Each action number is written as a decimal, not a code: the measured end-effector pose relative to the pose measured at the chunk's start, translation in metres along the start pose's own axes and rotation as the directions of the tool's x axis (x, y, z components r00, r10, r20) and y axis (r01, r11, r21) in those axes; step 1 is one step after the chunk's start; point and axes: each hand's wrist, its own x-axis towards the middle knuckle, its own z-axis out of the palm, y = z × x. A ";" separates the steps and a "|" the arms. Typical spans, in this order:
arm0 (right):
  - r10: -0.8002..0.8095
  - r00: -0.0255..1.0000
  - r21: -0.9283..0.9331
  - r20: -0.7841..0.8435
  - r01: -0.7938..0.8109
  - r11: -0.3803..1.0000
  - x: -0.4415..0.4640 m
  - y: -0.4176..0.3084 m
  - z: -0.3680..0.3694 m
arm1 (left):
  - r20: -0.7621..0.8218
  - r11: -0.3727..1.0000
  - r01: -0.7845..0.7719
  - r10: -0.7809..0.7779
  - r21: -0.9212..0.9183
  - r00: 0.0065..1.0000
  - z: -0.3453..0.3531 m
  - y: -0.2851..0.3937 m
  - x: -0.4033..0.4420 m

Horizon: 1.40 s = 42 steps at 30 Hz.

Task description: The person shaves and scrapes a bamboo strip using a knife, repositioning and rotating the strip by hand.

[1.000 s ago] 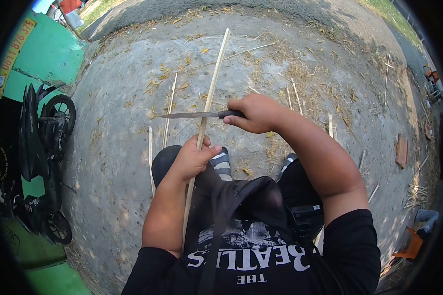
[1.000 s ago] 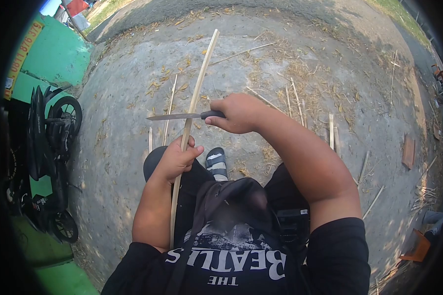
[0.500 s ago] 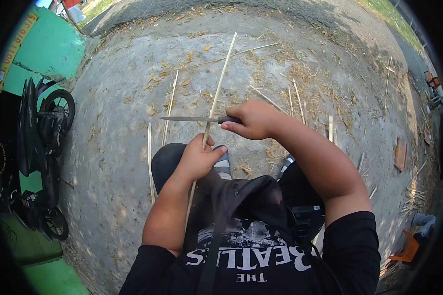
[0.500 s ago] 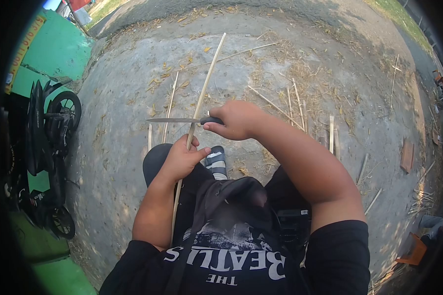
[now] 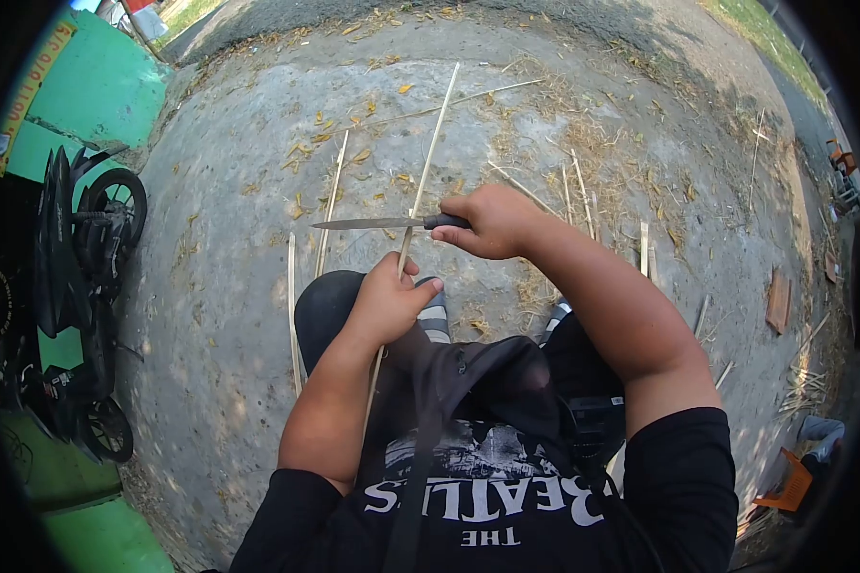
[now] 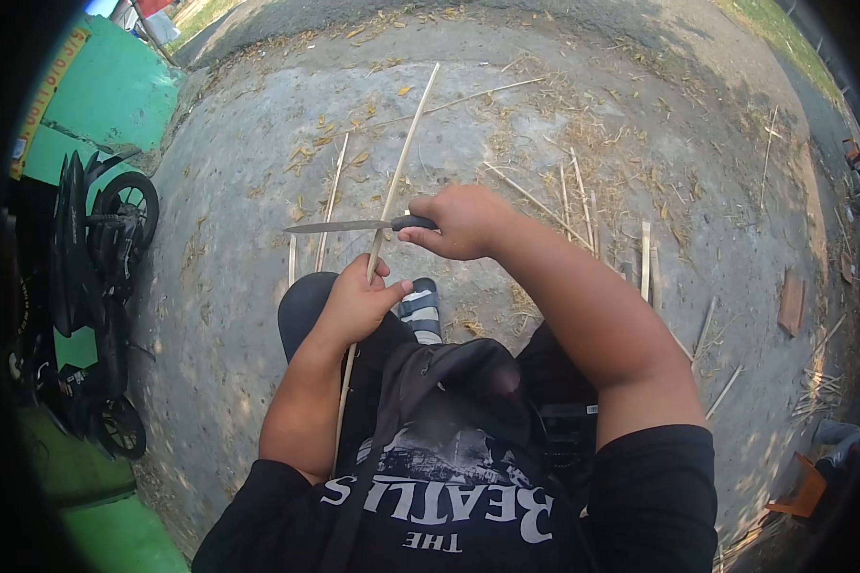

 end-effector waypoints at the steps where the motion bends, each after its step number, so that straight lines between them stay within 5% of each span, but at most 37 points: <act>1: 0.006 1.000 0.005 -0.004 -0.006 1.000 0.001 -0.001 0.002 | -0.002 1.000 0.022 -0.022 0.013 1.000 -0.001 0.003 -0.002; 12: -0.009 0.978 -0.014 -0.206 0.007 1.000 0.000 -0.003 0.004 | 0.035 0.999 0.013 -0.012 -0.048 0.999 -0.004 -0.002 -0.002; 16: 0.030 1.000 -0.042 -0.006 -0.031 0.999 -0.003 -0.016 0.002 | 0.027 1.000 -0.005 0.005 0.002 1.000 -0.001 -0.002 -0.002; 26: 0.011 1.000 -0.066 -0.028 -0.013 0.998 -0.013 -0.023 -0.008 | 0.038 0.998 0.019 -0.017 -0.061 0.999 -0.004 -0.001 -0.002; 29: 0.131 0.987 -0.094 -0.092 -0.139 0.986 -0.009 -0.002 -0.020 | 0.058 0.996 0.046 -0.041 -0.079 0.997 -0.005 0.005 -0.004; 33: -0.011 0.994 -0.057 -0.106 0.005 0.998 -0.015 -0.004 -0.008 | 0.040 0.995 0.039 -0.036 -0.090 0.999 -0.006 0.001 -0.002; 37: 0.086 0.985 -0.001 -0.148 -0.087 0.996 -0.006 0.005 -0.009 | 0.037 0.993 0.038 -0.034 -0.110 0.999 -0.005 -0.001 -0.002; 40: 0.203 0.978 0.010 -0.045 -0.202 0.979 -0.006 -0.003 -0.019 | 0.045 0.994 0.040 -0.036 -0.098 0.998 -0.005 -0.001 -0.002; 42: 0.105 0.994 -0.029 0.012 -0.104 0.994 -0.009 -0.006 -0.020 | 0.042 0.997 0.042 -0.039 -0.065 0.998 -0.006 0.002 -0.002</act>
